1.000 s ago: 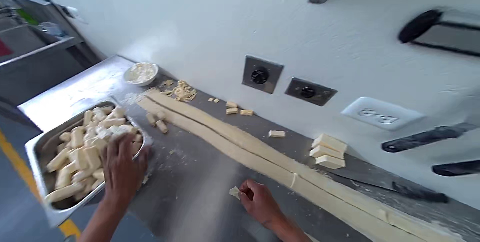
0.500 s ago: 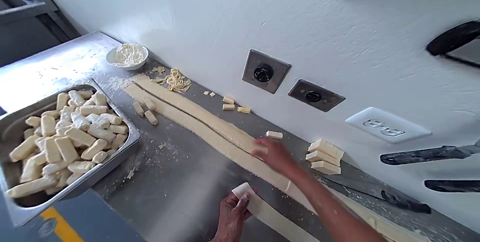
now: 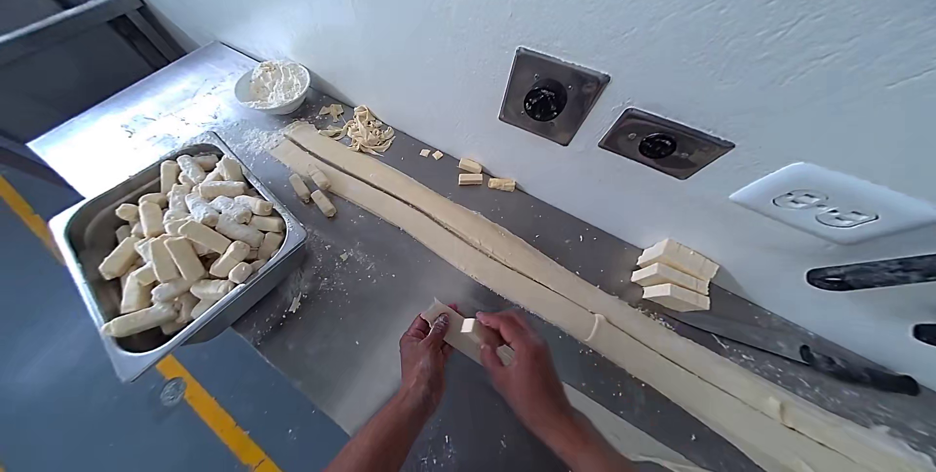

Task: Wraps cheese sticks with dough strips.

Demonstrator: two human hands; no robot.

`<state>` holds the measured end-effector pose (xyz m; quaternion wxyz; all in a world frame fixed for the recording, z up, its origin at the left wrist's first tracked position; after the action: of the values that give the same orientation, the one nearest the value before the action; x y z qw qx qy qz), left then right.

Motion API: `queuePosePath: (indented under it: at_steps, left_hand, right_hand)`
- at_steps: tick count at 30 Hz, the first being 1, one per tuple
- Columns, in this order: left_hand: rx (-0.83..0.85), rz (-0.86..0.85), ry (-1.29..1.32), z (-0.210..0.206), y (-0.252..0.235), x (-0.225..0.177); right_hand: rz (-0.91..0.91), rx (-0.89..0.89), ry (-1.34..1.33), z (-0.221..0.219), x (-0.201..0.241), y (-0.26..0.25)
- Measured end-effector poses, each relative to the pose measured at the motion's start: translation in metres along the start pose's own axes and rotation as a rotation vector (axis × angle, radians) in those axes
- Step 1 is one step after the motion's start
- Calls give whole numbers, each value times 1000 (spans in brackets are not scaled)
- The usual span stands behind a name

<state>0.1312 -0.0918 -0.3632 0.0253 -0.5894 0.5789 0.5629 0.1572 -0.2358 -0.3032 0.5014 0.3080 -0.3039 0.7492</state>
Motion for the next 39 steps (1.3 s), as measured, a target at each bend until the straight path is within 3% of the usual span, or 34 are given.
queuePosePath:
  at_steps: [3, 8, 10, 13, 15, 17, 20, 22, 25, 28, 30, 33, 39]
  left_hand:
    - [-17, -25, -35, 7, 1, -1]
    - [-124, -241, -89, 22, -7, -37]
    - [45, -401, -203, 16, 1, -35]
    - [443, -772, -683, -1, 18, 1]
    - [468, -976, -957, -8, 21, 16]
    - [421, -1054, -1087, -11, 19, 22]
    - [356, -1112, -1028, -11, 17, 16]
    - [330, -1144, -905, -11, 26, -5]
    - [276, -1211, -812, -7, 35, -39]
    - [199, -1233, -994, 8, 14, -51]
    - [235, -1127, -1190, 21, -1, -47]
    - [332, -1177, -1323, 33, 1, -44]
    - [336, -1076, -1243, 41, -4, -34]
  right_hand:
    - [40, -100, 46, -35, 0, 15]
    - [49, -95, 124, -48, -5, 14]
    - [14, -103, 87, -48, -9, 14]
    - [-13, -164, 30, -44, -17, 20]
    - [-4, -192, 40, -33, -24, 25]
    - [-4, -165, 56, -18, -31, 30]
    - [-60, 61, -41, -11, -37, 21]
    - [-105, 281, -241, -17, -33, -1]
    - [-324, 626, -512, -35, -28, -30]
    - [-481, 926, -340, -38, -31, -34]
    - [-505, 961, -221, -23, -39, -26]
    - [-566, 981, -164, 10, -48, 4]
    - [-700, 887, -468, 32, -47, 63]
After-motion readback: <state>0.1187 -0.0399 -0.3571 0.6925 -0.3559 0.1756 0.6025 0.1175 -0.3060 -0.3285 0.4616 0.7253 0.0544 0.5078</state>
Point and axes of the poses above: each hand's wrist, its own y-axis away from the middle knuckle, its own z-axis out of the back of the hand, x = y × z, the point moved 5 cm from there along -y, towards the middle knuckle, and after that the axes turned 1 degree about -x, right-handed, at the moved point
